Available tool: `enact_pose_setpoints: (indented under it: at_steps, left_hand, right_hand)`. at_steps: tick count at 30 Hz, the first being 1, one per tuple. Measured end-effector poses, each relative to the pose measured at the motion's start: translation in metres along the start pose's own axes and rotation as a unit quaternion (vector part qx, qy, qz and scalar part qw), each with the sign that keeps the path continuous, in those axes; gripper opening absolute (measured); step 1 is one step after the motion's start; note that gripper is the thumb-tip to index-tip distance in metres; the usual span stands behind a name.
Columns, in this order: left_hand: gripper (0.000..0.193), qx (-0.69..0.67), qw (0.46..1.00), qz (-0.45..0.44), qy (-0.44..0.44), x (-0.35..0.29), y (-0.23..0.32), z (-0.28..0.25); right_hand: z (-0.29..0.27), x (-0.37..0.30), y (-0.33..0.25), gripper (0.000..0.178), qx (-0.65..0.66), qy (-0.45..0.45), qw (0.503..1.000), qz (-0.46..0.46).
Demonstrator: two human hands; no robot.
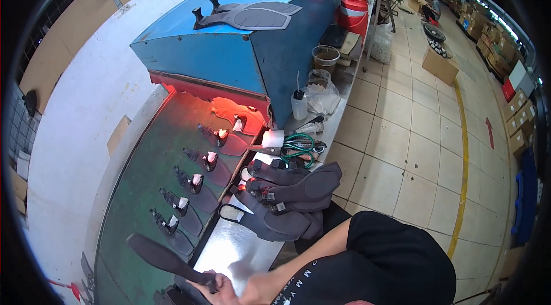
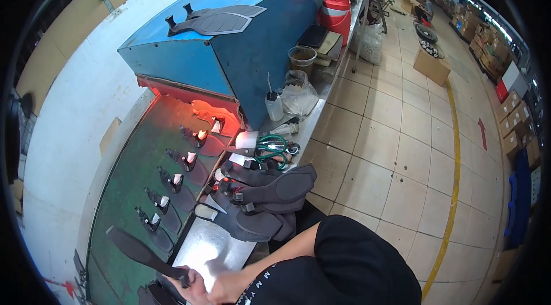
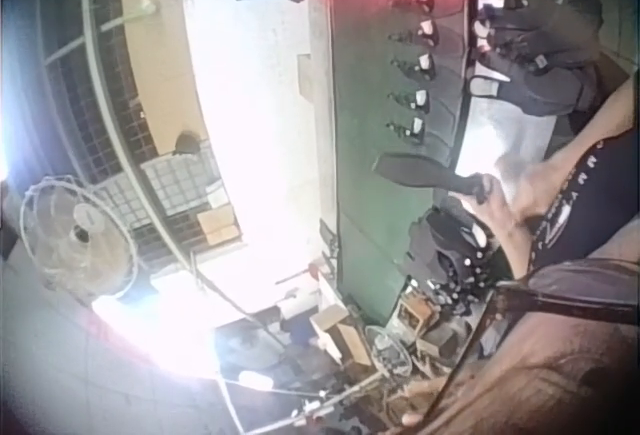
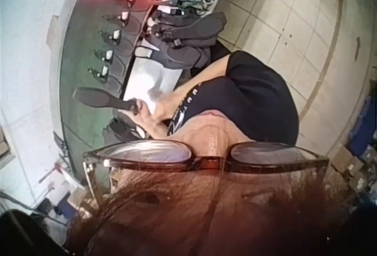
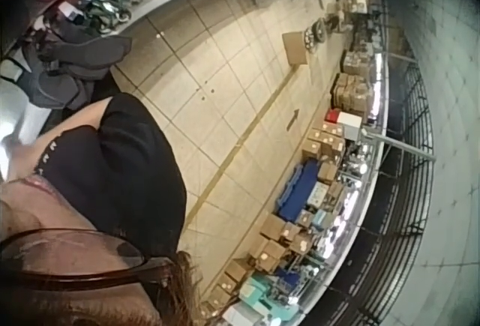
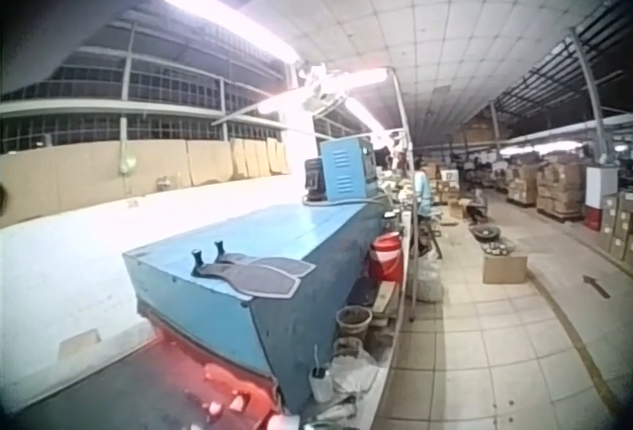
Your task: Manually assembling and trimming shoe soles and heels in a factory setting.
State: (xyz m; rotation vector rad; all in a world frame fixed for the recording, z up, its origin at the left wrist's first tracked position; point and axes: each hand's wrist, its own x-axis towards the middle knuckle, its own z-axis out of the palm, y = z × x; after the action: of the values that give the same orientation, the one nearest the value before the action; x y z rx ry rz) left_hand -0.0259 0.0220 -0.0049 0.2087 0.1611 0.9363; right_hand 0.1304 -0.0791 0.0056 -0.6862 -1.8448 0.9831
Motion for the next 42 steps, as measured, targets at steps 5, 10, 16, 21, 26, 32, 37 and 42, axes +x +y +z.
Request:
enact_pose_setpoints:
  at_steps: [5,10,16,21,26,32,37,42]
  left_hand:
    - [0.029,0.161,0.906,0.304,0.247,-0.036,0.058,0.066]
    - [0.036,0.436,0.677,0.468,0.365,-0.117,0.142,0.082]
    - [0.029,0.677,0.353,0.356,0.539,-0.205,0.187,0.027]
    - [0.035,0.73,0.188,0.199,0.626,-0.213,0.195,0.018]
    - [0.026,0.653,0.247,0.524,0.488,-0.141,0.162,0.078]
    - [0.039,0.692,0.604,0.35,0.185,0.06,0.012,0.073]
    - [0.064,0.757,0.513,0.333,0.228,0.157,0.057,-0.051]
    - [0.043,0.848,0.411,0.262,0.21,0.194,0.084,-0.088]
  right_hand:
    - [-0.034,0.009,0.017,0.01,-0.065,0.069,0.995,0.006]
    - [-0.083,-0.006,0.008,0.008,-0.057,0.182,0.952,0.239]
    - [-0.074,0.011,0.012,0.027,-0.04,0.138,0.965,0.219]
    - [-0.077,0.011,0.022,0.035,-0.178,0.097,0.956,0.21]
    - [-0.088,0.007,0.032,0.038,-0.311,0.131,0.919,0.202]
    - [-0.088,-0.001,0.059,0.031,-0.334,0.158,0.9,0.234]
    - [-0.077,-0.006,0.071,0.024,-0.311,0.199,0.909,0.192]
    - [-0.076,-0.013,0.071,0.024,-0.298,0.171,0.919,0.195]
